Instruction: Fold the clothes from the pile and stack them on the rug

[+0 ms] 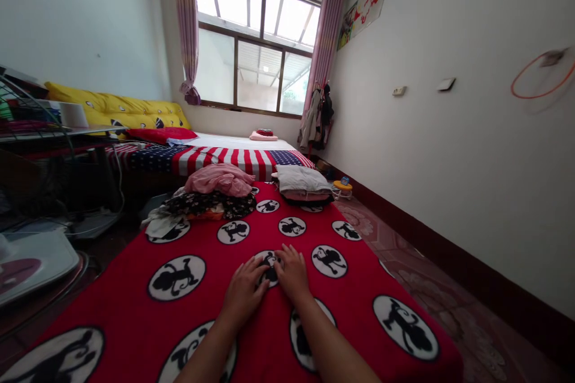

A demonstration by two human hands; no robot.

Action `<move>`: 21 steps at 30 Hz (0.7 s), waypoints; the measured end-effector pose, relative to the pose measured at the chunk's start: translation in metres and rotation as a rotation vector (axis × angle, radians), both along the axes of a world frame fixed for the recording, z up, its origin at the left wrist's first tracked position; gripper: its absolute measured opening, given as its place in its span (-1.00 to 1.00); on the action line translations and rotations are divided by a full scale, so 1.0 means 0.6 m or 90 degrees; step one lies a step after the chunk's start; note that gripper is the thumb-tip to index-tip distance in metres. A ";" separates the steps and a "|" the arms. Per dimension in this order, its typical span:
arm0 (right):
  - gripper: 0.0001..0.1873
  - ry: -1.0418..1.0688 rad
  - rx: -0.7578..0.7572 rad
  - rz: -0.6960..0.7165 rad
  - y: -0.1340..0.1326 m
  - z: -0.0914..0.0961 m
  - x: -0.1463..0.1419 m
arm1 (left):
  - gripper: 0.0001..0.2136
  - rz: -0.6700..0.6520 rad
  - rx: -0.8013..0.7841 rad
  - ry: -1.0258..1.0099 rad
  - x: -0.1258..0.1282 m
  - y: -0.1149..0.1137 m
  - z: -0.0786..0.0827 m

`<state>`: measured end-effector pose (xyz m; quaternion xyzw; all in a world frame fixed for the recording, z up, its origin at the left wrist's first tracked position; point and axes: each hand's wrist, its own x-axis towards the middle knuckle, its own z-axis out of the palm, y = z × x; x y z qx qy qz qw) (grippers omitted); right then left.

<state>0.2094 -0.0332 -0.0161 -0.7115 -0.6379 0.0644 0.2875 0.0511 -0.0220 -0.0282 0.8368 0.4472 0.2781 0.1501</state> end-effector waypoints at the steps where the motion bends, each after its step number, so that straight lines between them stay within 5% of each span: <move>1: -0.63 0.001 0.001 -0.002 0.001 0.000 0.000 | -0.67 -0.002 0.000 -0.012 -0.001 0.001 -0.001; 21: -0.60 -0.051 -0.013 0.001 0.002 0.000 0.000 | -0.70 0.006 -0.028 -0.102 -0.004 -0.009 0.000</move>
